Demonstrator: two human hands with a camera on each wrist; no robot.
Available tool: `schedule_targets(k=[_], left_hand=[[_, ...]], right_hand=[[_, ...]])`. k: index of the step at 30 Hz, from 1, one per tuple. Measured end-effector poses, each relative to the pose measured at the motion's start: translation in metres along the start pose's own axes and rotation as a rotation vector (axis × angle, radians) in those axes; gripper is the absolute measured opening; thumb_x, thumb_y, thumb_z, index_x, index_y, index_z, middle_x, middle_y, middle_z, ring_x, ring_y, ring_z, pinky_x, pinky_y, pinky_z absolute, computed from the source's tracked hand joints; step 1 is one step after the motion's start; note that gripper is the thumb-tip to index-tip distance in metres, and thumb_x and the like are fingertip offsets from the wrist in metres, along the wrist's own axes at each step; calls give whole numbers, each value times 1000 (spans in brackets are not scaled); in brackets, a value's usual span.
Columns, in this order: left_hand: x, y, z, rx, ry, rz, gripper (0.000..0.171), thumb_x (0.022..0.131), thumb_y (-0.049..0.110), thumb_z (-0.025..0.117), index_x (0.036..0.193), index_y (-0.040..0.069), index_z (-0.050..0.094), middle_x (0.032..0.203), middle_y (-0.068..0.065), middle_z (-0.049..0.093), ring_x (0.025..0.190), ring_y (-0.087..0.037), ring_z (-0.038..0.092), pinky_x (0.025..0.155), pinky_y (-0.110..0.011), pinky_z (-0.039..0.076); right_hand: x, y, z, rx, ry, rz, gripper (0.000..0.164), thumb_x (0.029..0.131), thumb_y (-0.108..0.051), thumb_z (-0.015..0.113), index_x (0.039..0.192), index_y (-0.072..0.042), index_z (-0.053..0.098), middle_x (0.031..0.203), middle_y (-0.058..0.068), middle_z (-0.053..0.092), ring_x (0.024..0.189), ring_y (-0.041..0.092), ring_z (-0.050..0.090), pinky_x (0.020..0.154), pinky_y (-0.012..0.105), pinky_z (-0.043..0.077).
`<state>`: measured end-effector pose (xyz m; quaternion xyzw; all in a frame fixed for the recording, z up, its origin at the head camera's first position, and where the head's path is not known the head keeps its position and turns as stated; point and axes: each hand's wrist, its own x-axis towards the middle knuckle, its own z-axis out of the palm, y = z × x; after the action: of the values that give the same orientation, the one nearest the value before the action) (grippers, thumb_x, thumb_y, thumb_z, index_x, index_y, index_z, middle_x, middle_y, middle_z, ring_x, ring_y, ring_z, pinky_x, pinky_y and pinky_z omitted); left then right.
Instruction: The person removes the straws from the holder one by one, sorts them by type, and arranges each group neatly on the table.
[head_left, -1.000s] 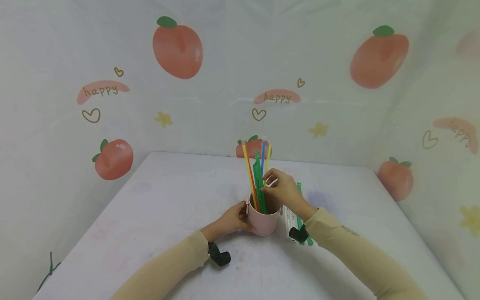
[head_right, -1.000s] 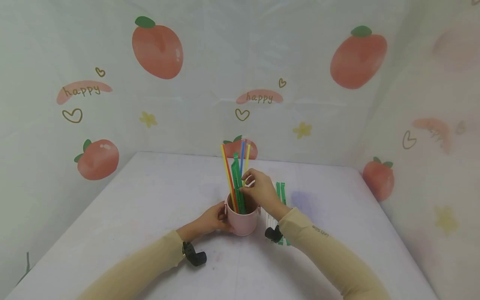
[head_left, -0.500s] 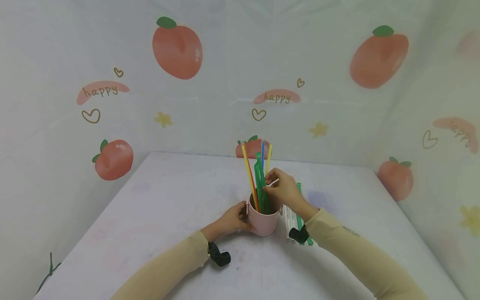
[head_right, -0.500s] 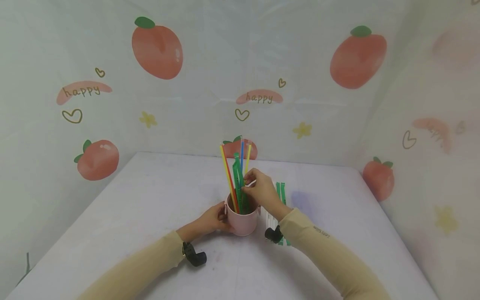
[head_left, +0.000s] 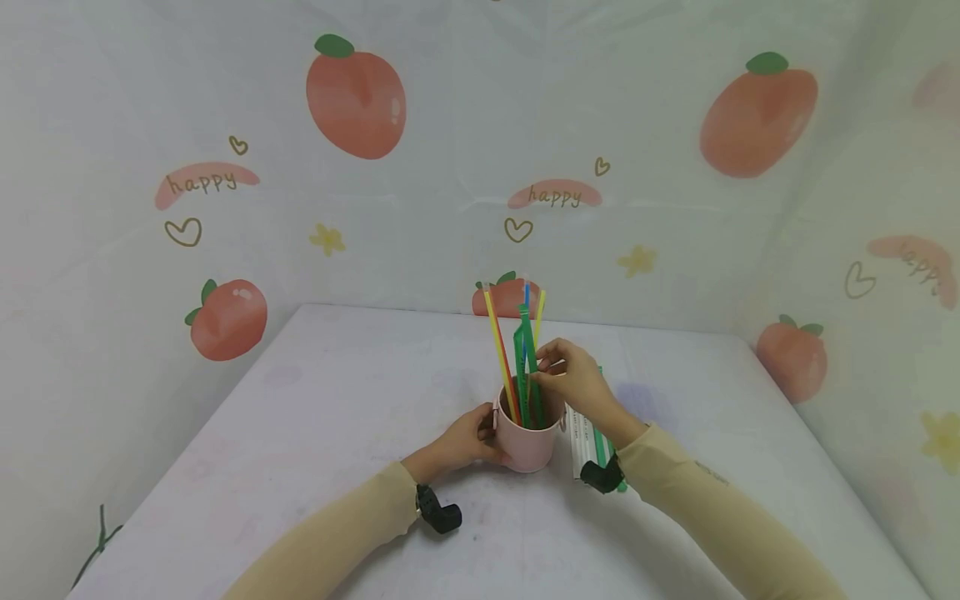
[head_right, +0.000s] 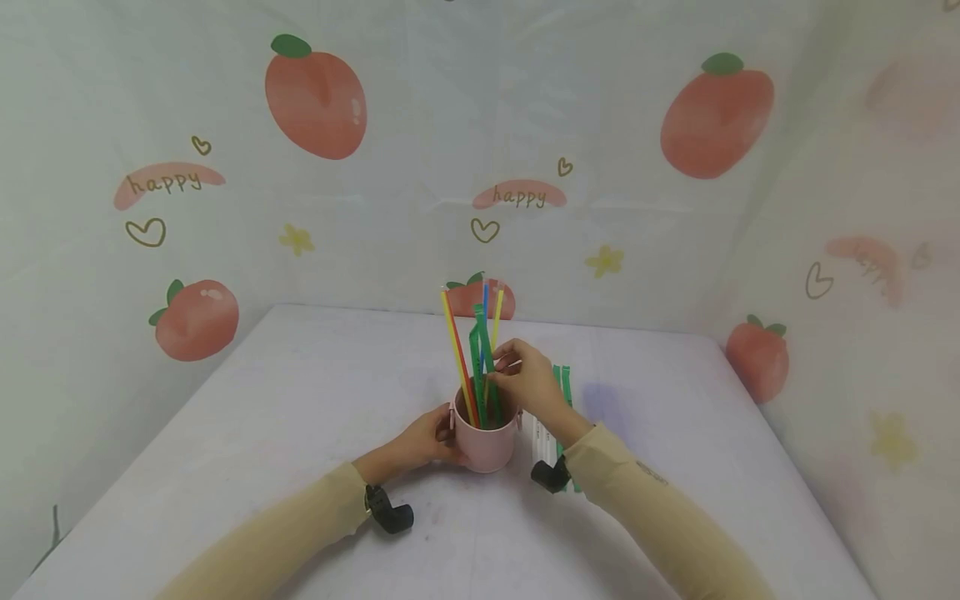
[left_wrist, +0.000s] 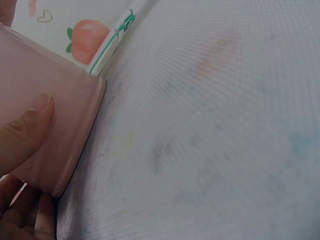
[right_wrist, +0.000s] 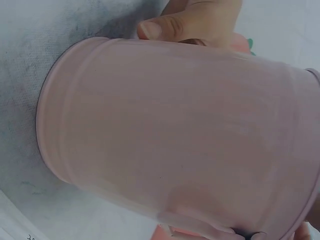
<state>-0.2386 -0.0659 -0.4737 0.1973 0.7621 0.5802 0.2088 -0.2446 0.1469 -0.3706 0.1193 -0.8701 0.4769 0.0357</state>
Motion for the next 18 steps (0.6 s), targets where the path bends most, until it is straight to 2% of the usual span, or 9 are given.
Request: schedule_targets(k=[8,18], left_hand=[[-1,2,1,-17,-2,-13,88,75,4,80,148,0,30,150,-17,40,138,-36,39,115,-46,35],[-1,2,0,-8,5,-40,90,75,8,82,149,4,30,153,-14,37,140,-34,37,115,-46,34]], right_hand=[[-2,0,-6,67,1,13,25,86,-2,70,108,0,59,98,16,62,89,28,68,72,24,57],[-1,0,-13,166,10,7,28,88,1,66,113,3,55,105,18,59,93,26,68,75,29,61]])
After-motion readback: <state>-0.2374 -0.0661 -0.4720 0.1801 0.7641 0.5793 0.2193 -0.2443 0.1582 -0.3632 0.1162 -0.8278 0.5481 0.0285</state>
